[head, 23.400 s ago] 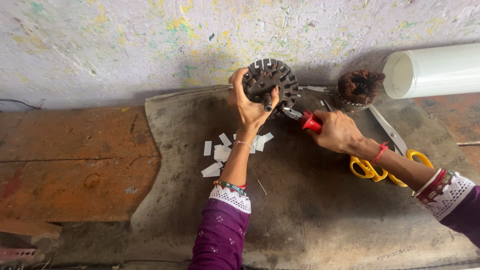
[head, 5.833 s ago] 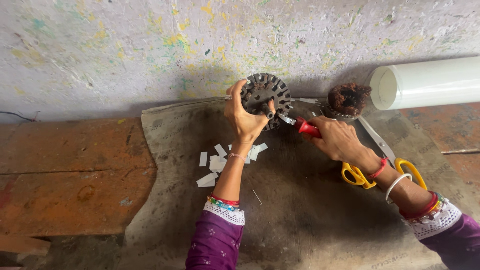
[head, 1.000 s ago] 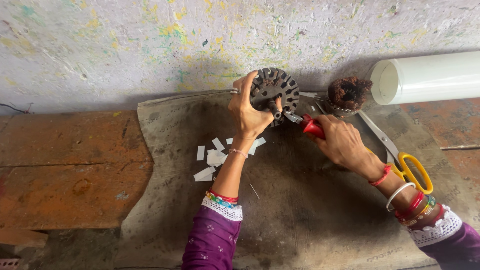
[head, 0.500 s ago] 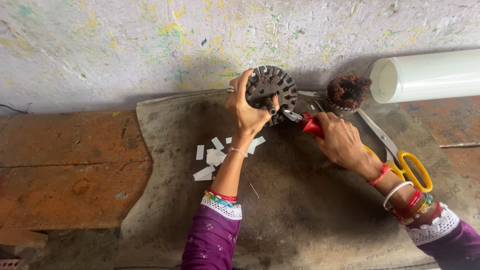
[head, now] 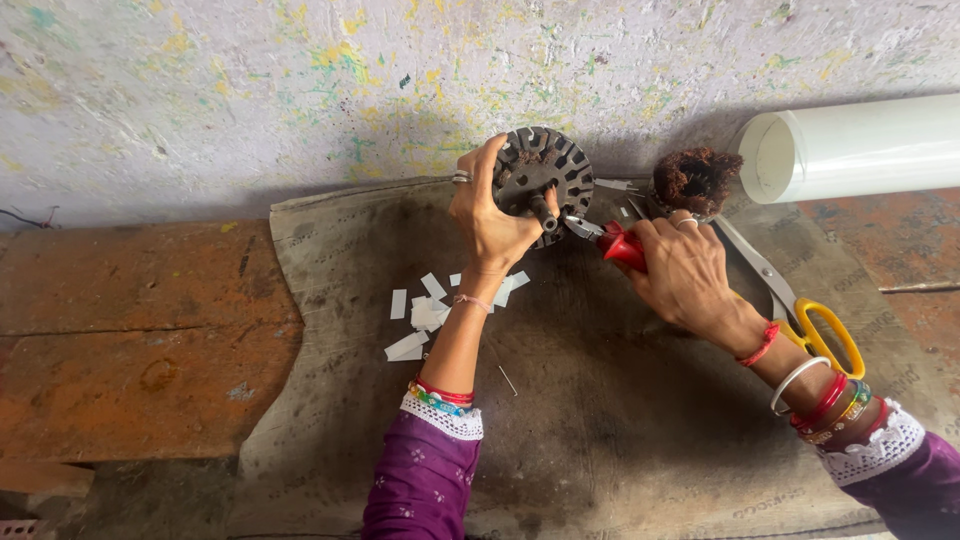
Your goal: The person places a circular metal stator on a workbench and uses red pliers to insert and secure small metal pins into its slots. The person repeatedly adjusts the stator and uses the pliers to manipulate the pins throughout the clip.
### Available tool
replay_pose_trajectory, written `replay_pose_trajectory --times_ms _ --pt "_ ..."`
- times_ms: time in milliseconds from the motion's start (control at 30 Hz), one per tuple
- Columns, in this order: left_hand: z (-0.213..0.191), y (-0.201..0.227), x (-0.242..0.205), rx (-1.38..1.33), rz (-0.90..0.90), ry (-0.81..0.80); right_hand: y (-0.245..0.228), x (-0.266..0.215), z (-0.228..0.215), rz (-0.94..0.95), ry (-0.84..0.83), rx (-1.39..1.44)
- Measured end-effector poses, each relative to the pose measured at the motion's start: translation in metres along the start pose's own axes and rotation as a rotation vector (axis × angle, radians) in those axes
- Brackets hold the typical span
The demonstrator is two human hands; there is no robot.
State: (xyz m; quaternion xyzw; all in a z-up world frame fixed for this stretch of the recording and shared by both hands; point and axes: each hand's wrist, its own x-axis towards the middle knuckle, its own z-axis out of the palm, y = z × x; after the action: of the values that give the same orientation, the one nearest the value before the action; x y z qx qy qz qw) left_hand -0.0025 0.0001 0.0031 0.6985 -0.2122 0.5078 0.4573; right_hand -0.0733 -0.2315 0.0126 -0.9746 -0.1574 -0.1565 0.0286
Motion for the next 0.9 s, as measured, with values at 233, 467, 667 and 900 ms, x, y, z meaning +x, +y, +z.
replay_pose_trajectory --times_ms 233,467,667,900 --pt "-0.002 0.001 0.004 0.024 0.039 0.004 0.009 0.005 0.006 0.088 -0.141 0.442" --pt "-0.006 0.004 0.004 0.019 0.032 -0.020 0.010 0.009 0.011 0.143 -0.173 0.263" --pt "-0.006 0.007 0.003 -0.001 0.050 -0.049 0.015 0.003 0.024 0.034 -0.029 0.331" --pt "-0.004 0.003 0.004 -0.019 0.110 -0.070 0.024 -0.001 0.034 0.098 -0.135 0.356"
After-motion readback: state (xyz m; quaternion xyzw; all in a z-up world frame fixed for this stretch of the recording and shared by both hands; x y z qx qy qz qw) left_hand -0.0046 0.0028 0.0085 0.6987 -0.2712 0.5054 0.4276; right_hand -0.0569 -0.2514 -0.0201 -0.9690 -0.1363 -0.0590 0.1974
